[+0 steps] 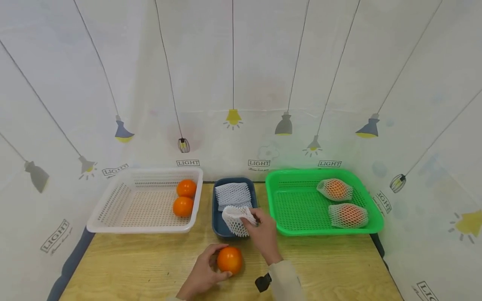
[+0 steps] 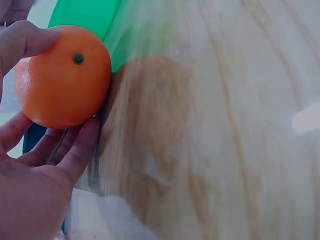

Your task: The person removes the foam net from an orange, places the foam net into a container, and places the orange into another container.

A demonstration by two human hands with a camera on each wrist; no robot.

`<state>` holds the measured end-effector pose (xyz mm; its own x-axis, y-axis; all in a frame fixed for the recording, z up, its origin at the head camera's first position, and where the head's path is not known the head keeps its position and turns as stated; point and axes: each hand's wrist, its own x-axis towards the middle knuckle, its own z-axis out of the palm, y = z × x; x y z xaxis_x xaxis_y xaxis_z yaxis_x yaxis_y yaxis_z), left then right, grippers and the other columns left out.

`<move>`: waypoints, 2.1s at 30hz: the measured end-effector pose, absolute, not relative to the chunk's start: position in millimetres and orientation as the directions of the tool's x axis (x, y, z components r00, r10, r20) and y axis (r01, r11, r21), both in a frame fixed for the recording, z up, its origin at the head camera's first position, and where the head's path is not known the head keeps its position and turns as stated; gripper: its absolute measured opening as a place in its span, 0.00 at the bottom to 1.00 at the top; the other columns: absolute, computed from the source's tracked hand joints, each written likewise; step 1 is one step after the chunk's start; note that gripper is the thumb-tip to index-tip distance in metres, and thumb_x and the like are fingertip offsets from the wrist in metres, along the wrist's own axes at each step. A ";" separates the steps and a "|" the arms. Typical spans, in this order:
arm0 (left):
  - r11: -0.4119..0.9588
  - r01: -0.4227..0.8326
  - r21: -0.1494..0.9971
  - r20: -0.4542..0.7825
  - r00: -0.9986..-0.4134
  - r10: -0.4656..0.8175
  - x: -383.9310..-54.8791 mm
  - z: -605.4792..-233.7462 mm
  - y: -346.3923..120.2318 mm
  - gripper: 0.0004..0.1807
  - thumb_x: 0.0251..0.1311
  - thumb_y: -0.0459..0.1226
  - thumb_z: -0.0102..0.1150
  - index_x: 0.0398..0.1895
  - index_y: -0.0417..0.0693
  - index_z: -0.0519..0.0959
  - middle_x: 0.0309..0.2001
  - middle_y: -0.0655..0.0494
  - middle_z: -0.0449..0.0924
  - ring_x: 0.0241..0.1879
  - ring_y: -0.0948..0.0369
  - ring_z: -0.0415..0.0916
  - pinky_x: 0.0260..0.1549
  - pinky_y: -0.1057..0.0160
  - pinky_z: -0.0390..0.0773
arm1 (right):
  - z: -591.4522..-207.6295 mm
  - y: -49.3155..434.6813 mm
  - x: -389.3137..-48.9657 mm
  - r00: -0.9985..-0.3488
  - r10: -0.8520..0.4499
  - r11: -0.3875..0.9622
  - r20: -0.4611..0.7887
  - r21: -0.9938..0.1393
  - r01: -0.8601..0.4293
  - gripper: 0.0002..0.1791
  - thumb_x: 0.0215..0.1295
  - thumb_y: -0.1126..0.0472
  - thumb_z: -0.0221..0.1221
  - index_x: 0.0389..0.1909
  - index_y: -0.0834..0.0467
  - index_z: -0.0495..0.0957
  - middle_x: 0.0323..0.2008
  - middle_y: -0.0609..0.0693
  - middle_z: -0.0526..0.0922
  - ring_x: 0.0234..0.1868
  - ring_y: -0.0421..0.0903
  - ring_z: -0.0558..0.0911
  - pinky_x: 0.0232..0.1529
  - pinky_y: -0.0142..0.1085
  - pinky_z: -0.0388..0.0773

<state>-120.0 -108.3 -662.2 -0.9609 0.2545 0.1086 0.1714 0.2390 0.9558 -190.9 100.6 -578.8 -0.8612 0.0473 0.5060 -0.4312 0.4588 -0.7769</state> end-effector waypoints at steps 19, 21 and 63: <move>0.205 0.088 0.975 0.029 -0.961 0.276 -120.6 -659.7 -105.9 0.41 0.43 0.32 0.81 0.65 0.45 0.74 0.58 0.49 0.75 0.55 0.57 0.78 0.53 0.67 0.81 | -578.5 83.1 -262.1 -0.876 -0.164 0.728 0.454 -0.543 -0.419 0.12 0.56 0.68 0.73 0.33 0.54 0.80 0.32 0.47 0.80 0.33 0.44 0.81 0.38 0.40 0.83; 0.210 0.088 0.974 0.027 -0.960 0.278 -121.0 -659.7 -106.0 0.41 0.44 0.33 0.81 0.65 0.45 0.74 0.58 0.49 0.75 0.54 0.56 0.78 0.53 0.66 0.81 | -579.1 81.4 -265.7 -0.871 -0.188 0.755 0.455 -0.500 -0.424 0.13 0.54 0.70 0.73 0.33 0.53 0.79 0.33 0.47 0.78 0.34 0.45 0.81 0.38 0.39 0.82; 0.318 0.144 0.937 0.064 -0.966 0.250 -118.9 -656.4 -110.2 0.40 0.43 0.40 0.83 0.63 0.49 0.75 0.57 0.54 0.76 0.54 0.58 0.75 0.48 0.68 0.81 | -573.2 84.0 -256.0 -0.865 -0.486 0.767 -0.128 -0.536 -0.352 0.22 0.71 0.39 0.59 0.41 0.54 0.87 0.36 0.47 0.88 0.33 0.41 0.81 0.37 0.40 0.81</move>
